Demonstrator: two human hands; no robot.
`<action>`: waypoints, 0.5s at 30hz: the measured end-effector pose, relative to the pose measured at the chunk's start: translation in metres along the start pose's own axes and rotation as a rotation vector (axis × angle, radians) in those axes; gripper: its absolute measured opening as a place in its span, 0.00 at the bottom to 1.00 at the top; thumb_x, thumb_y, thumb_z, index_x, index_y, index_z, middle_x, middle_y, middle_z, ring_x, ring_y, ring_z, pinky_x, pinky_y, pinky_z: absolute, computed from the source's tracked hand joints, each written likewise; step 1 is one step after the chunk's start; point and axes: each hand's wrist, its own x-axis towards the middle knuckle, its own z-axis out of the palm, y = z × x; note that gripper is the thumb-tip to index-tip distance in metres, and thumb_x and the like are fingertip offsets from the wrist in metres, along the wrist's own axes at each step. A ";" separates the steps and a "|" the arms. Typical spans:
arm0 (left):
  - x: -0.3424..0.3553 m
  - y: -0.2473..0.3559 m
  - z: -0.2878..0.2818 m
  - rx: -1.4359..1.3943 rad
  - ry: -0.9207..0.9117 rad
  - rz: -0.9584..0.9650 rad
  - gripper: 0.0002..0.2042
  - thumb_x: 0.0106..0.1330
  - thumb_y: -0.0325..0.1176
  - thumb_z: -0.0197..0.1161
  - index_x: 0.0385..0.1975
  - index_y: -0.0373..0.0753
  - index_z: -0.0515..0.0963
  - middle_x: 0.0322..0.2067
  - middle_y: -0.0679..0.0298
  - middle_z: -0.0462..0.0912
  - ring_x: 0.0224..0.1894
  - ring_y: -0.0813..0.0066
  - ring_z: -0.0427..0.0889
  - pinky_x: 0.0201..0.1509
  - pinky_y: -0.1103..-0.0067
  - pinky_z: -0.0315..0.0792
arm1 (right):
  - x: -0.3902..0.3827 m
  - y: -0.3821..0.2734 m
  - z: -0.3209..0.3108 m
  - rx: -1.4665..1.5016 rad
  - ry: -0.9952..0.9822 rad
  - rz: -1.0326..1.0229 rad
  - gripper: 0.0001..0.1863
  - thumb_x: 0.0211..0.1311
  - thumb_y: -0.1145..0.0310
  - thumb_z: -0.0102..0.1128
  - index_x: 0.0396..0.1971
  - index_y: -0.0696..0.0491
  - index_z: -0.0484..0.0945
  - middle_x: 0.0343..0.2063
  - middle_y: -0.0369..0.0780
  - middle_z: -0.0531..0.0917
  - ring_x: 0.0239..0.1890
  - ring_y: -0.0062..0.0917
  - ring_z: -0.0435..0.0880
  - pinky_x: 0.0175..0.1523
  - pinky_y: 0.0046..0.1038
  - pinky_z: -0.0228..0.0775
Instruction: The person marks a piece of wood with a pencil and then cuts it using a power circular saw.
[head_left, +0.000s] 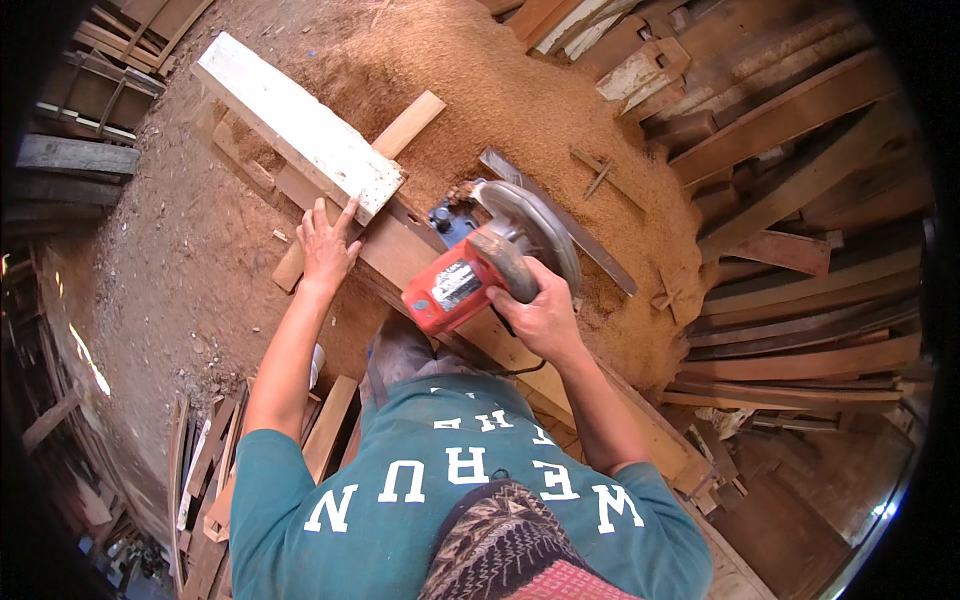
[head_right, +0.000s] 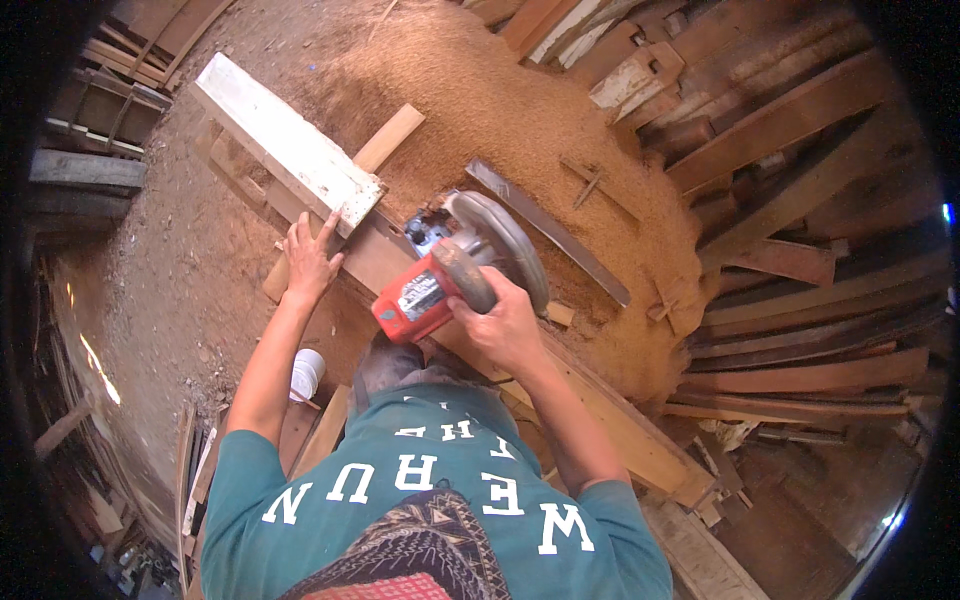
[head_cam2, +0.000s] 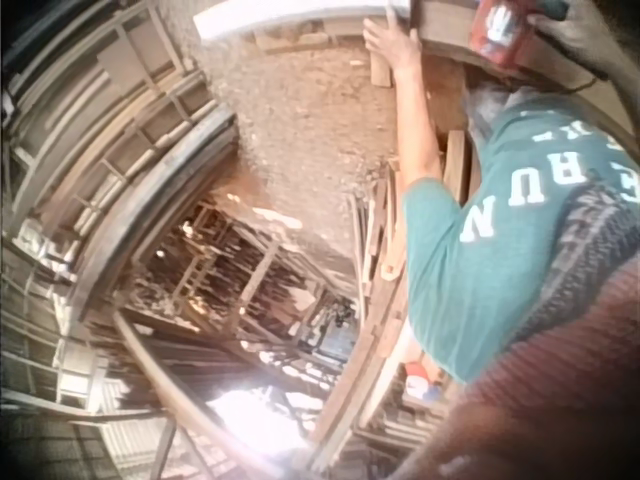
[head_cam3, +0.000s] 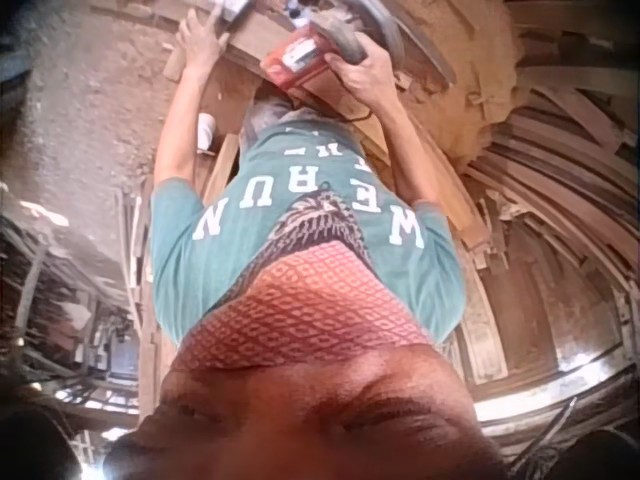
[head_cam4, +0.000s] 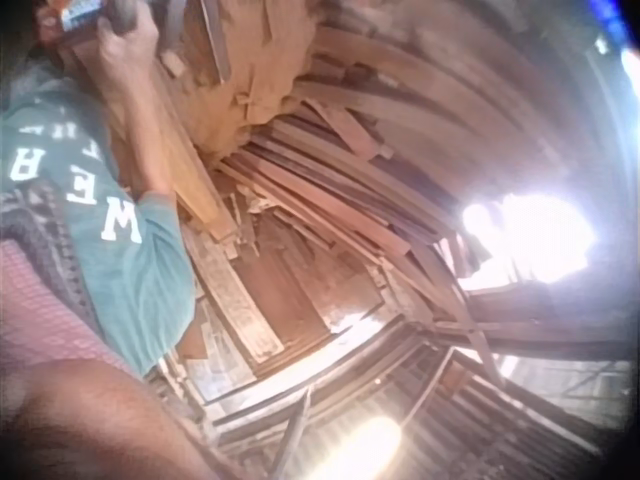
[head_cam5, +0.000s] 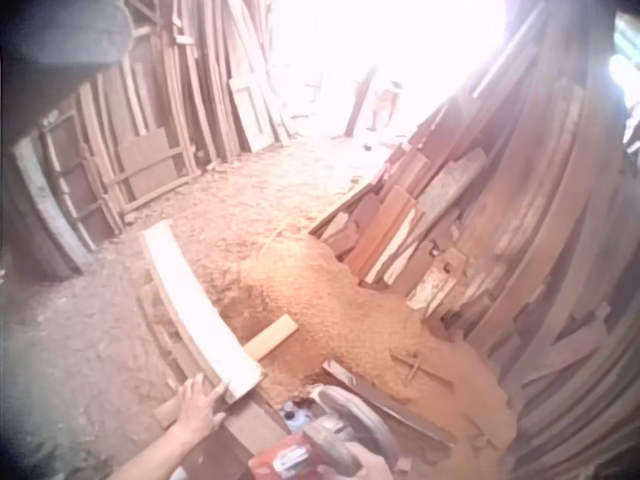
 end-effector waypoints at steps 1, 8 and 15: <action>0.001 -0.001 0.000 -0.003 0.001 0.001 0.49 0.57 0.39 0.82 0.79 0.71 0.60 0.73 0.44 0.58 0.72 0.38 0.61 0.73 0.47 0.62 | 0.007 0.001 0.005 -0.026 -0.016 -0.034 0.19 0.63 0.71 0.74 0.53 0.58 0.83 0.42 0.39 0.88 0.45 0.24 0.84 0.56 0.29 0.76; -0.001 0.003 -0.004 -0.001 0.012 -0.007 0.50 0.55 0.38 0.83 0.78 0.70 0.62 0.72 0.45 0.59 0.71 0.39 0.63 0.74 0.49 0.62 | 0.051 0.013 0.053 -0.054 -0.007 -0.236 0.17 0.64 0.70 0.70 0.52 0.56 0.83 0.39 0.53 0.89 0.42 0.49 0.90 0.48 0.40 0.81; -0.001 0.002 -0.002 -0.085 0.077 -0.001 0.53 0.52 0.37 0.85 0.80 0.61 0.61 0.71 0.45 0.62 0.71 0.41 0.64 0.75 0.51 0.61 | 0.061 0.030 0.069 -0.165 -0.026 -0.259 0.18 0.62 0.70 0.73 0.50 0.57 0.83 0.38 0.51 0.89 0.41 0.44 0.91 0.48 0.37 0.81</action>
